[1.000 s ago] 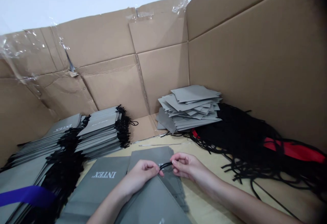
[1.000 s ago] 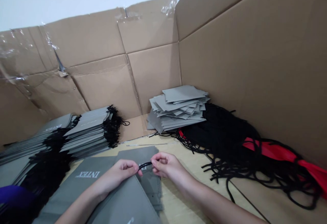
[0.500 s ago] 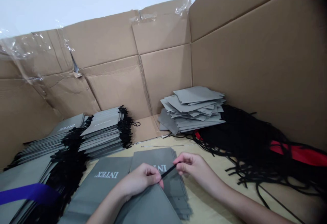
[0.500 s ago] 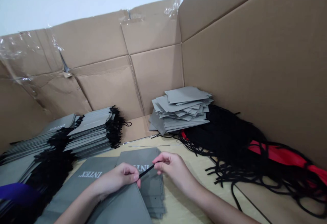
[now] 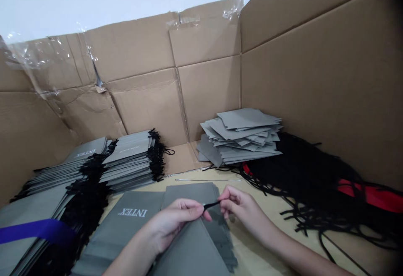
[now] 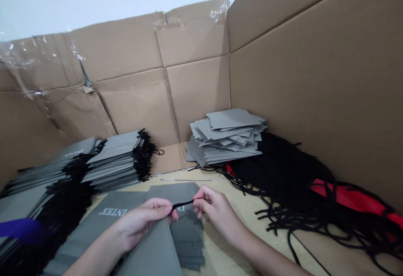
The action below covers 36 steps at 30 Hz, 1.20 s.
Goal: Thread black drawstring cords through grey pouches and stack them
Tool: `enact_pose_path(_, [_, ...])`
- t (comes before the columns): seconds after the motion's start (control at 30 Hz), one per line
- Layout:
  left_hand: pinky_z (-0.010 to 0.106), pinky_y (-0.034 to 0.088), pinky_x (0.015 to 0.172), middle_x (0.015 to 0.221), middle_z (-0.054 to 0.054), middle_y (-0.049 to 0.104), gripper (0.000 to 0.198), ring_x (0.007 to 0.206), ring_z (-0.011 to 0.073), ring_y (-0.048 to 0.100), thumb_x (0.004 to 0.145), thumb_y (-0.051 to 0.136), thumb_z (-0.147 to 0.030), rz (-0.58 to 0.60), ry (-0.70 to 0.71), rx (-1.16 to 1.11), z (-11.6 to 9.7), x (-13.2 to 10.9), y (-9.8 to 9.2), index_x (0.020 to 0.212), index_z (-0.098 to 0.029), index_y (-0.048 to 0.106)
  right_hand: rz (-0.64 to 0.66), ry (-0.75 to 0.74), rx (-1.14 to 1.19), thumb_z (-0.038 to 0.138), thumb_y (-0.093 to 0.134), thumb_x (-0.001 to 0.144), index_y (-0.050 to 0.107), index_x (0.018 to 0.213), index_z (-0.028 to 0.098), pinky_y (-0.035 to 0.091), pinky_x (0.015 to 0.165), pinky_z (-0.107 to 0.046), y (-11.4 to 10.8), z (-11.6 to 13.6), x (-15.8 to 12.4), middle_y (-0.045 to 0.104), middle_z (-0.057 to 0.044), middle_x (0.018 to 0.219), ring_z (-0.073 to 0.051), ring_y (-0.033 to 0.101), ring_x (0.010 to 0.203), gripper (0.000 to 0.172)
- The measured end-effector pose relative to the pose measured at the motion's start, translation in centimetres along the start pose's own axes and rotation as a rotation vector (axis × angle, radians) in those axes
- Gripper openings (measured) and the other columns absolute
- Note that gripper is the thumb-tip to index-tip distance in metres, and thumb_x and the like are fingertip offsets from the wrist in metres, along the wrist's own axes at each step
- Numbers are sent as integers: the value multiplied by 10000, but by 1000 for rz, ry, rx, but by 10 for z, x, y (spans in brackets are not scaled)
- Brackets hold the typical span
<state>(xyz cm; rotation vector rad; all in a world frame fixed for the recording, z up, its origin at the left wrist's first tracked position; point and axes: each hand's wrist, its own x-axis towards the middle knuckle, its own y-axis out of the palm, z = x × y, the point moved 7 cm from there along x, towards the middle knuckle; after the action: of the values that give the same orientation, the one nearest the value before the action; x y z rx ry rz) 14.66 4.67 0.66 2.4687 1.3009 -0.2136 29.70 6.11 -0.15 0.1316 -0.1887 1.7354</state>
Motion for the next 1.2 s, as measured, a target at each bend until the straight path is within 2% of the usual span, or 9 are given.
enact_pose_path(0.13, [236,437,668,703,25,641,281,667,138,573,575,777,-318,-107,13,-329,9,-3,8,787,-149,701,81,-17,-83,345,543,771,444,674,199,351,479,-219,15,0,-11,484,37,569,-113,472,503,201])
enact_pose_path(0.23, [265,439,699,753,40,673,315,694,163,588,612,746,-371,-206,84,-289,7,-3,8,846,-165,705,185,-67,-179,406,527,798,407,657,197,328,478,-212,26,3,-19,473,36,568,-108,449,517,279])
enact_pose_path(0.47, [245,362,617,632,37,631,286,634,167,523,803,537,-284,-311,498,731,-28,-7,19,589,-143,666,181,-12,-105,527,443,838,398,683,193,277,424,-188,27,11,-25,461,53,523,-74,382,443,370])
enact_pose_path(0.57, [241,346,606,674,45,628,268,637,163,534,841,469,-214,-301,531,1090,-23,-12,31,676,-164,674,221,52,-54,542,448,831,410,685,191,231,373,-174,31,7,-24,434,75,450,-54,332,366,382])
enact_pose_path(0.67, [245,358,618,762,64,662,239,692,185,581,852,452,-226,-247,474,1235,-13,-15,40,794,-187,680,235,95,-39,552,485,806,408,640,187,187,342,-165,33,0,-23,395,91,391,-40,294,321,409])
enact_pose_path(0.8, [239,382,657,864,67,681,230,740,186,598,855,440,-249,-149,504,1142,-12,-19,51,890,-196,661,252,138,46,569,509,782,377,604,193,142,315,-165,34,-8,-20,363,106,328,-28,236,267,436])
enact_pose_path(0.9, [229,380,641,762,53,661,301,675,161,560,874,398,-305,-133,522,945,-13,-16,47,806,-172,659,243,174,130,593,489,782,405,627,187,162,318,-164,34,-11,-18,373,99,342,-30,246,272,442])
enact_pose_path(1.07, [207,341,586,592,-9,496,386,604,124,444,855,402,-432,-160,493,585,-11,-3,31,640,-150,555,244,90,304,592,572,726,440,810,196,326,439,-178,40,-7,-15,498,47,578,-63,443,438,426])
enact_pose_path(1.2, [211,310,581,588,-32,397,390,602,113,384,841,414,-465,-192,495,472,-11,1,25,612,-156,478,214,3,300,555,664,661,432,861,224,359,514,-201,41,-7,-14,485,31,708,-88,451,566,451])
